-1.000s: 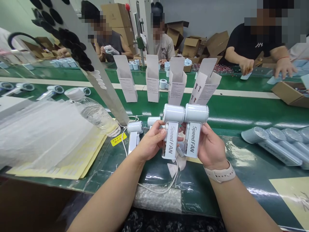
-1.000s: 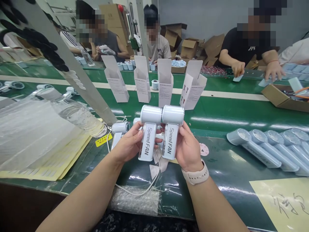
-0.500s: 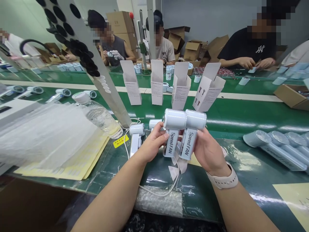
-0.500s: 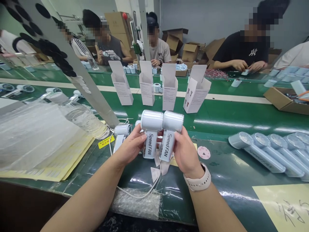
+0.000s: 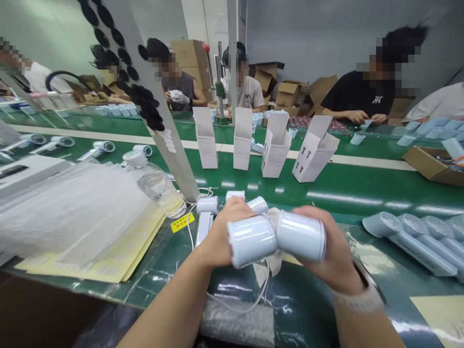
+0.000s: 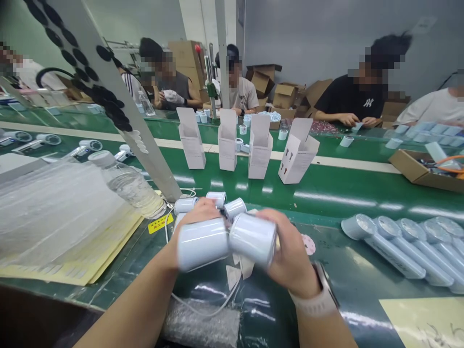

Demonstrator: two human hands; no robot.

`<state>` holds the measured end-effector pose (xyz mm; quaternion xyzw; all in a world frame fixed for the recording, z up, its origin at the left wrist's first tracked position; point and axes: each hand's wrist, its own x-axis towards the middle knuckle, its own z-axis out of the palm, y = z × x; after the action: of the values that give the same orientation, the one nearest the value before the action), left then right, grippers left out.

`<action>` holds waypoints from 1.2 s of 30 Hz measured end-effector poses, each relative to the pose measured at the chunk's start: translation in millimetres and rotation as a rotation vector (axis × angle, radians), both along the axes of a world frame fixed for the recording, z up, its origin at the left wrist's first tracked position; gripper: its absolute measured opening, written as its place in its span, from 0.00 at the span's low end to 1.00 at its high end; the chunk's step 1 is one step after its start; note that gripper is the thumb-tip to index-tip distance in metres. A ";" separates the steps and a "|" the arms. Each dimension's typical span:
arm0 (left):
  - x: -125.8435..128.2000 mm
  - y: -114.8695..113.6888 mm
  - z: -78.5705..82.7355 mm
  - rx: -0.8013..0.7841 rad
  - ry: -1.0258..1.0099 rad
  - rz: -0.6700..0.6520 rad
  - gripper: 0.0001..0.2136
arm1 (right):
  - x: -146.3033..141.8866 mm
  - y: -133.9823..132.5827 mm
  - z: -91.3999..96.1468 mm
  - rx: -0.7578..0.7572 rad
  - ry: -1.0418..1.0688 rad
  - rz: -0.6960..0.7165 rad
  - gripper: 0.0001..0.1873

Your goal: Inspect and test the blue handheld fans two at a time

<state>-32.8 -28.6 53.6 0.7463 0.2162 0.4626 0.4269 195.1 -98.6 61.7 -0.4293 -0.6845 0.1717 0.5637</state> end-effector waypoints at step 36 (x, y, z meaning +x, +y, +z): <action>10.5 38.1 -42.7 0.111 0.517 0.517 0.25 | 19.4 4.9 -6.4 -0.497 -0.305 -0.445 0.48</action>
<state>-22.3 9.5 10.9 0.7814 0.4728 0.3623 0.1862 214.5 -93.7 55.2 -0.7122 -0.5881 0.1399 0.3570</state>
